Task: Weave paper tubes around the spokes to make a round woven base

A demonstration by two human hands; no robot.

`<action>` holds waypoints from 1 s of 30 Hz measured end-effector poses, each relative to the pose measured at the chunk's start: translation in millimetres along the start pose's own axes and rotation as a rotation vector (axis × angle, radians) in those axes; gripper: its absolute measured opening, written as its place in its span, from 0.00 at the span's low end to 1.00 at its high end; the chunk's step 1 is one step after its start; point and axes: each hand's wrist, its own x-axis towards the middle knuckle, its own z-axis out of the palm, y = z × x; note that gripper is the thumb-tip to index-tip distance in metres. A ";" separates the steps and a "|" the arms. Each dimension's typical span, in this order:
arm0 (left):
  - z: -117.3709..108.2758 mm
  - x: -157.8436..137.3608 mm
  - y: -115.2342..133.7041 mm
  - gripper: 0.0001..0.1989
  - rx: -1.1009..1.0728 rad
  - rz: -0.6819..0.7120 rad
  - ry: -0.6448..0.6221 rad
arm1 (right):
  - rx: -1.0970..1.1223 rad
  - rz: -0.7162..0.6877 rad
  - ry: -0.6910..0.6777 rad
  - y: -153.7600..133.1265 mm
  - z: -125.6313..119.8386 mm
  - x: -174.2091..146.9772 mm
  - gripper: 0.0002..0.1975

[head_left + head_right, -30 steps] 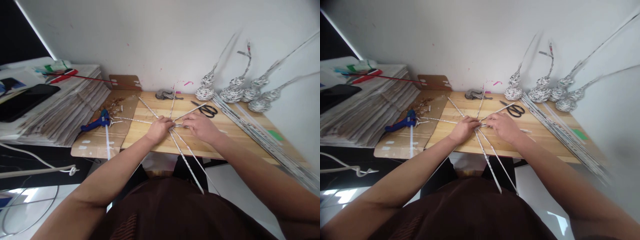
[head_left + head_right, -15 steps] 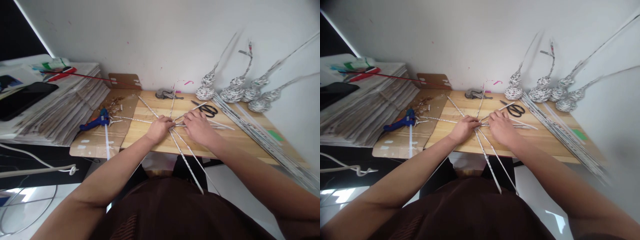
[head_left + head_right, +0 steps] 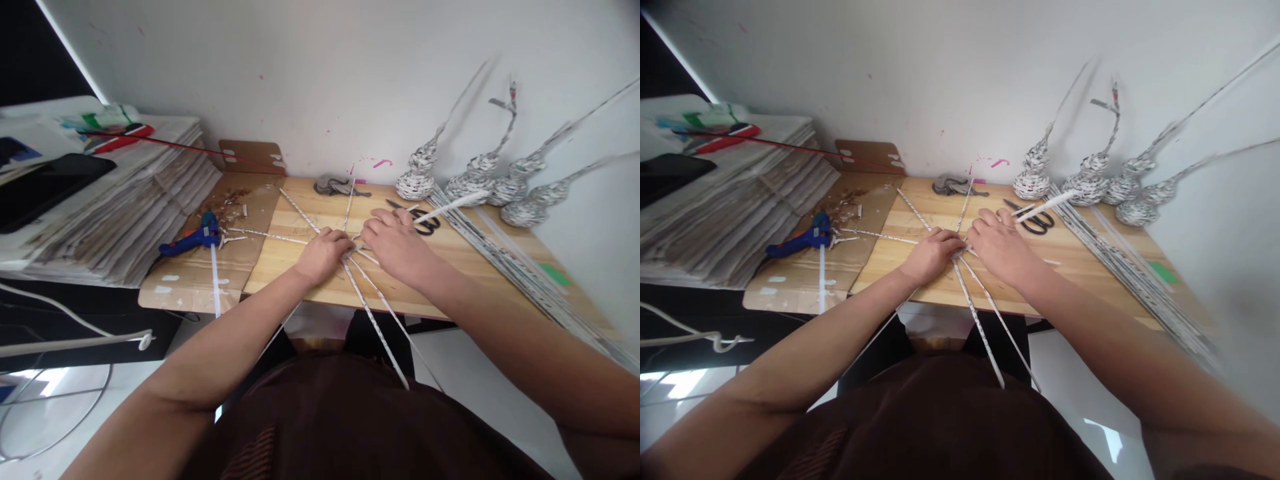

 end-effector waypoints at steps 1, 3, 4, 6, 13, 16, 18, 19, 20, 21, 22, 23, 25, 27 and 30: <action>0.5 0.0 -0.1 0.12 -0.005 -0.005 0.001 | 0.004 0.013 0.010 4.5 3.8 1.1 0.10; 1.4 0.0 -0.4 0.12 -0.017 -0.009 0.002 | 0.026 0.047 0.021 11.7 13.9 1.1 0.08; 1.6 0.0 -0.4 0.12 -0.022 -0.009 0.000 | 0.040 0.067 0.020 13.8 19.4 0.1 0.07; 1.5 -0.2 -0.4 0.12 -0.024 -0.009 -0.009 | 0.066 0.113 0.015 14.6 29.3 -3.7 0.06; 0.6 0.1 -0.4 0.12 -0.046 -0.006 0.008 | 0.284 0.191 0.095 2.4 41.0 -19.2 0.09; 0.2 0.0 -0.1 0.12 -0.048 -0.007 0.008 | 0.390 0.179 0.107 -1.0 41.4 -19.9 0.09; -0.2 -0.4 0.3 0.12 -0.049 -0.006 0.004 | 0.402 0.214 0.096 -1.4 41.9 -17.9 0.10; -0.5 -0.6 0.5 0.12 -0.049 -0.004 0.006 | 0.395 0.231 0.083 -1.1 42.0 -16.4 0.10; -0.7 -0.8 0.7 0.12 -0.051 0.000 0.008 | 0.387 0.242 0.063 -0.6 41.8 -14.9 0.09; -0.8 -1.0 0.7 0.12 -0.052 0.005 0.012 | 0.378 0.249 0.036 0.0 41.4 -13.3 0.08; -0.7 -1.2 0.6 0.12 -0.053 0.010 0.019 | 0.368 0.256 0.008 0.6 40.6 -11.9 0.07; -0.6 -1.2 0.4 0.12 -0.053 0.014 0.026 | 0.359 0.265 -0.019 1.1 39.7 -10.8 0.06; 0.1 -1.3 -0.3 0.12 -0.049 0.020 0.033 | 0.344 0.286 -0.053 2.4 37.9 -9.2 0.06; 0.9 -1.2 -1.0 0.11 -0.044 0.022 0.033 | 0.337 0.286 -0.062 4.4 36.4 -8.4 0.06; 1.4 -1.3 -1.5 0.11 -0.054 0.023 0.036 | 0.334 0.254 -0.071 9.1 34.5 -7.5 0.07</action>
